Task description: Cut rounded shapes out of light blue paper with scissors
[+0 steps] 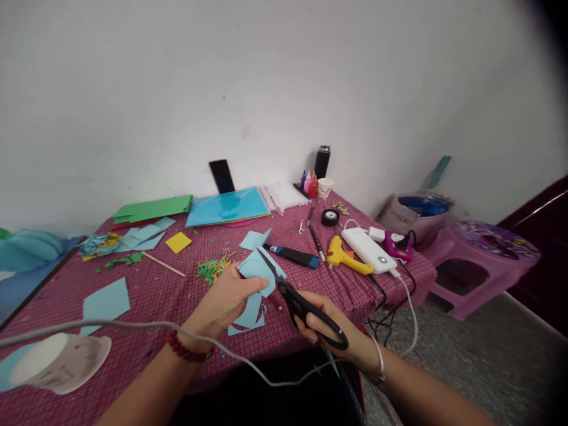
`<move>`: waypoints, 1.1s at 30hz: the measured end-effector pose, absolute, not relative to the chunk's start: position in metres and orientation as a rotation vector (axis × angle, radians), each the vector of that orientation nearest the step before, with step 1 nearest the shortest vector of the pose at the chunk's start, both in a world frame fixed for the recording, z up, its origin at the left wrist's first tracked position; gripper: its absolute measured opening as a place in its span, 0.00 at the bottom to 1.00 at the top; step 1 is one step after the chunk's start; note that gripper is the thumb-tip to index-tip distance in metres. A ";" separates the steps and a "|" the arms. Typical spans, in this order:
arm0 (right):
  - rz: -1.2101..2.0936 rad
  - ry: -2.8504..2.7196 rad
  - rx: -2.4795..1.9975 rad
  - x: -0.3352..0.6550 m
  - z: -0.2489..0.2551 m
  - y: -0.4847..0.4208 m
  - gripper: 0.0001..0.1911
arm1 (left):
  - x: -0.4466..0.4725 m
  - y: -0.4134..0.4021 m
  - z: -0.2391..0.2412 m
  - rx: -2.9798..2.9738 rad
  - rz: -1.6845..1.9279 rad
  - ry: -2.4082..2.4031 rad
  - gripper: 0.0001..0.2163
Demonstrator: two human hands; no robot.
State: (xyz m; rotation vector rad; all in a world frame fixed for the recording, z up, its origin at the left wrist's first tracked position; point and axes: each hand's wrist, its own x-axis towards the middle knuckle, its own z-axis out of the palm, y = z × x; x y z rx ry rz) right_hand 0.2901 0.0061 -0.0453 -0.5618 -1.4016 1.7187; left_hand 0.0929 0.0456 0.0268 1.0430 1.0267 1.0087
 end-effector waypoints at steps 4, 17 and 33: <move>1.735 -1.401 -0.591 0.290 -0.047 0.006 0.28 | 0.092 0.046 0.025 1.067 0.995 1.042 0.06; 1.815 -1.576 -0.599 0.301 -0.038 0.012 0.36 | 0.071 0.047 0.012 1.177 0.732 1.007 0.04; 0.497 -2.394 -1.311 0.338 -0.040 0.038 0.27 | 0.052 0.043 0.024 1.332 1.065 1.345 0.03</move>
